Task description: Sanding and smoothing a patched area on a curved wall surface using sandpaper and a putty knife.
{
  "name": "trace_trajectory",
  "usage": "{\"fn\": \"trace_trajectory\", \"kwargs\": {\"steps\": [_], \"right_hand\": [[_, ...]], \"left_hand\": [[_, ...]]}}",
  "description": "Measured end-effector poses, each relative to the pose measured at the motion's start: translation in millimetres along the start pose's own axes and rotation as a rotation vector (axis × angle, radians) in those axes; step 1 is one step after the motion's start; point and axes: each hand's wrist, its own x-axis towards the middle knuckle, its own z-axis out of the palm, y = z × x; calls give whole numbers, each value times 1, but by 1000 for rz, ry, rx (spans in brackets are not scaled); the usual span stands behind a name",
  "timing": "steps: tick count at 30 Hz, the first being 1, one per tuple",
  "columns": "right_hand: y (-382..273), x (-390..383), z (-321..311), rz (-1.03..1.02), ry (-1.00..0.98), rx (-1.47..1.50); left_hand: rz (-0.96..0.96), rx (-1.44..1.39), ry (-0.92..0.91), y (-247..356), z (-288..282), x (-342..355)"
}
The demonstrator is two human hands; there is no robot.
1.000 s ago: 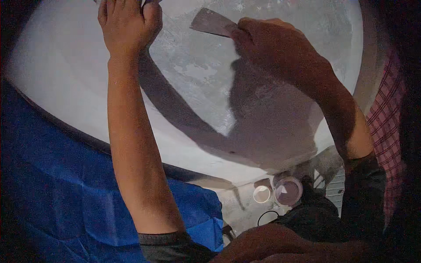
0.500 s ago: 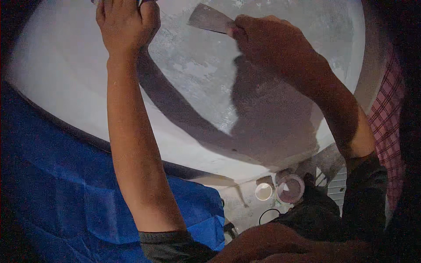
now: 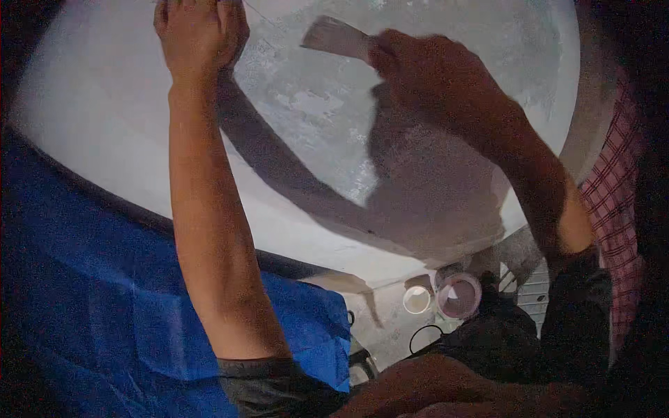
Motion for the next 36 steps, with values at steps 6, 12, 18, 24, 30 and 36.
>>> {"fn": "trace_trajectory", "kwargs": {"steps": [6, 12, 18, 24, 30, 36], "right_hand": [[61, -133, -26, 143, 247, 120], [123, -243, -72, 948, 87, 576], [128, -266, -66, 859, 296, 501], [118, -251, -47, 666, 289, 657], [99, -221, -52, 675, 454, 807], [130, -286, -87, 545, 536, 339]], "left_hand": [[-32, -33, -281, 105, 2, -60], [49, -790, -205, 177, 18, -39], [-132, -234, -191, 157, 31, -39], [-147, -612, -176, 171, 45, -70], [-80, -89, -341, 182, 12, -105], [-1029, -498, -27, 146, -28, -286]]}}
